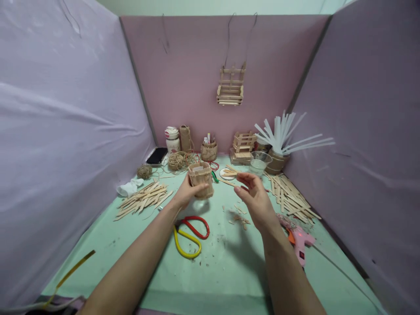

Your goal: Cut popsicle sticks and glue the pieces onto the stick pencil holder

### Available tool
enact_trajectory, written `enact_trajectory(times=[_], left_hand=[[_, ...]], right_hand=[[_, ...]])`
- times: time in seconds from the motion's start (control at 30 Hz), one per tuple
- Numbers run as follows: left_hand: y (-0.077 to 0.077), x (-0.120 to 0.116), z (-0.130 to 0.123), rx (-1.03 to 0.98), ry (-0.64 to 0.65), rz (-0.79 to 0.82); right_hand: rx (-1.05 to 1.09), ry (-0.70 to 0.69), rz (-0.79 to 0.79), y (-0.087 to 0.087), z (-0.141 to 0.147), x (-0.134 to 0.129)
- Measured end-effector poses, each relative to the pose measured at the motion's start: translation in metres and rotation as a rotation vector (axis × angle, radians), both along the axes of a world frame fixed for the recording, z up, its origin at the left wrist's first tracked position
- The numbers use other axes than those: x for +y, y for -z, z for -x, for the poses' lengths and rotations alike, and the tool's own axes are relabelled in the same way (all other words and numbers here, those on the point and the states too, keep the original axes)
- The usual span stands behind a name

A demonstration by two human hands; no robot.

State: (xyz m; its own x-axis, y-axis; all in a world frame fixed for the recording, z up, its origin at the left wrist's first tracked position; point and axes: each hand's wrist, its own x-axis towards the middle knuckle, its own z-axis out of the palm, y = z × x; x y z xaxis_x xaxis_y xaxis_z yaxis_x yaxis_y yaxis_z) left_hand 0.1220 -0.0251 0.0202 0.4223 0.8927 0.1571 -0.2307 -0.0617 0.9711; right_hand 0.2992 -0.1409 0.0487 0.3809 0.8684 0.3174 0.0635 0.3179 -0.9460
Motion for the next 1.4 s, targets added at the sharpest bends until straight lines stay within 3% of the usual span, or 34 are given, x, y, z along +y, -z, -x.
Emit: enact_trajectory(times=[0.2, 0.4, 0.6, 0.7, 0.83, 0.87, 0.93, 1.0, 1.1, 1.2, 1.27, 1.4], left_hand=[[0.014, 0.035, 0.005, 0.128, -0.021, -0.137], [0.028, 0.042, 0.002, 0.203, -0.036, -0.168], [0.030, 0.048, 0.006, 0.252, -0.022, -0.153], [0.024, 0.048, 0.013, 0.271, -0.208, -0.176], [0.005, 0.021, 0.010, 0.248, -0.729, -0.515], [0.001, 0.010, 0.006, 0.271, -0.806, -0.596], [-0.006, -0.016, -0.005, 0.309, -0.699, -0.682], [-0.007, -0.040, -0.017, 0.316, -0.510, -0.697], [-0.001, -0.065, -0.033, 0.393, -0.233, -0.595], [0.009, -0.076, -0.042, 0.455, -0.048, -0.467], [0.014, -0.078, -0.044, 0.476, -0.016, -0.452], [0.017, -0.075, -0.042, 0.501, -0.123, -0.498]], right_hand=[[-0.070, 0.078, 0.043, 0.006, -0.013, -0.034], [-0.033, 0.188, 0.043, 0.017, -0.030, -0.060], [-0.018, 0.382, 0.047, 0.026, -0.043, -0.079], [-0.022, 0.510, 0.102, 0.037, -0.046, -0.088], [-0.139, 0.569, 0.189, 0.055, -0.048, -0.094], [-0.185, 0.576, 0.212, 0.058, -0.048, -0.095], [-0.278, 0.595, 0.242, 0.060, -0.048, -0.095], [-0.375, 0.610, 0.261, 0.059, -0.048, -0.093], [-0.567, 0.612, 0.320, 0.056, -0.050, -0.089], [-0.768, 0.552, 0.454, 0.059, -0.051, -0.081], [-0.859, 0.511, 0.544, 0.064, -0.053, -0.074], [-0.977, 0.476, 0.634, 0.077, -0.054, -0.063]])
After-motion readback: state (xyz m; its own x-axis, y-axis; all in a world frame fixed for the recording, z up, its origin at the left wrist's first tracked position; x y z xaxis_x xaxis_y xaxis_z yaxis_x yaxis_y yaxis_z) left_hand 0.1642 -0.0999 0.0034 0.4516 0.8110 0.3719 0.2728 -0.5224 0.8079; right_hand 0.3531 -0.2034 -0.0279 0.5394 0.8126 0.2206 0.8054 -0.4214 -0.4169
